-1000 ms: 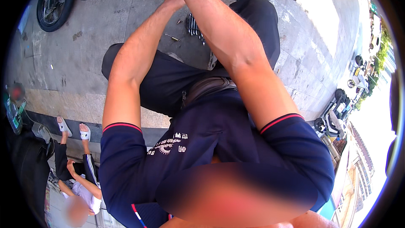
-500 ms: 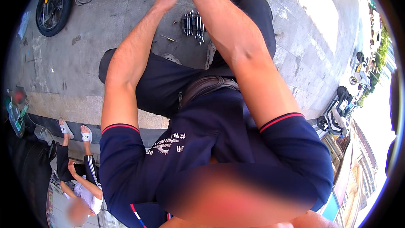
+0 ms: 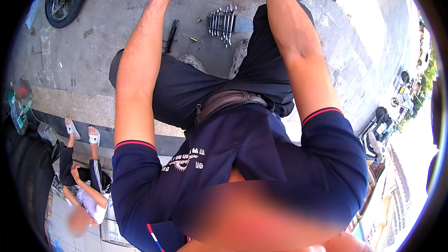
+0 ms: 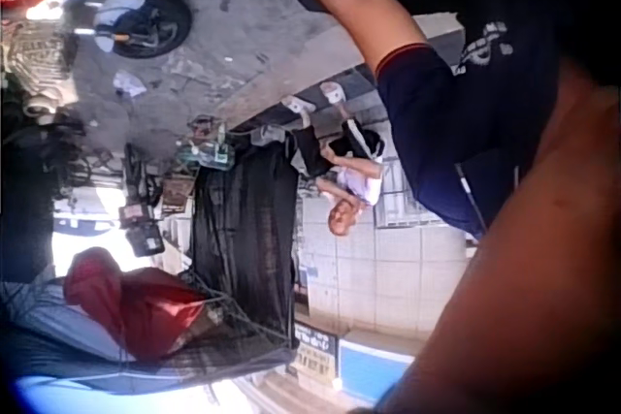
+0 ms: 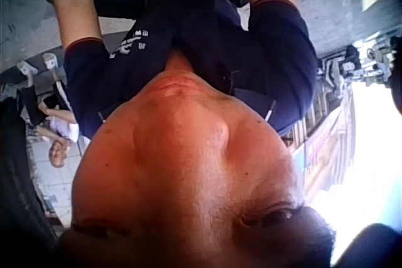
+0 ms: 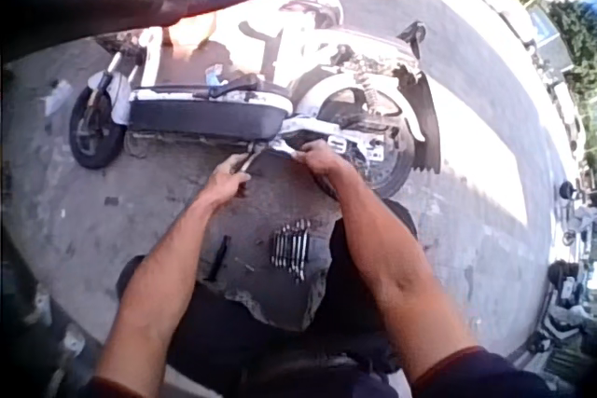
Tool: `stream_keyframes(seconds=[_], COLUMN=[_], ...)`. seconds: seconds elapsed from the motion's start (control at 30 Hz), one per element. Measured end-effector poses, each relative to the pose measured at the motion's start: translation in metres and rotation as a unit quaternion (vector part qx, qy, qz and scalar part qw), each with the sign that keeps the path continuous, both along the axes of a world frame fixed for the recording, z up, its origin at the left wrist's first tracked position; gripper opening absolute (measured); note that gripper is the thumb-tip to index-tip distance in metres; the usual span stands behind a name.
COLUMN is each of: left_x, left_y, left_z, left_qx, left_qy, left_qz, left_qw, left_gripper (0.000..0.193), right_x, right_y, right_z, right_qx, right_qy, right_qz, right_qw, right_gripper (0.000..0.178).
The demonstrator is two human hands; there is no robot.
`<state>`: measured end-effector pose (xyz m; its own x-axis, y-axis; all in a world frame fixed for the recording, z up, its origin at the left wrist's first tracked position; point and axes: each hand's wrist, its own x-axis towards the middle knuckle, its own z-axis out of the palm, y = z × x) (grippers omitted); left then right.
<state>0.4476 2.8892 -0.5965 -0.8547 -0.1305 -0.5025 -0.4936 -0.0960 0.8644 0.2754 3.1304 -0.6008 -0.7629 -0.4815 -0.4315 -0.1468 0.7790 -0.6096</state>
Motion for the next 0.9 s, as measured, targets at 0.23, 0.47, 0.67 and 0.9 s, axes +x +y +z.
stream_keyframes(seconds=[0.23,0.47,0.67,0.9], left_x=[-0.023,-0.026,-0.016,-0.013], left_y=[0.011,0.049,0.018,-0.018], left_z=[0.026,0.056,0.039,0.014], left_qx=[-0.159,-0.359,-0.254,-0.195], left_qy=[-0.083,-0.131,-0.092,-0.096], left_qz=[-0.034,-0.056,-0.051,-0.106], left_qw=[0.983,0.923,0.961,0.970], left_gripper=[0.046,0.052,0.046,0.056], right_x=[0.043,0.078,0.093,0.103], right_y=[-0.011,-0.013,-0.022,-0.056], right_z=[0.045,0.050,0.033,0.041], right_qx=[-0.052,-0.029,-0.005,-0.092], right_qy=[0.020,-0.098,-0.066,-0.211], right_qz=[-0.049,-0.079,-0.127,-0.172], right_qw=[0.997,0.992,0.990,0.958], right_gripper=[0.027,0.030,0.033,0.040])
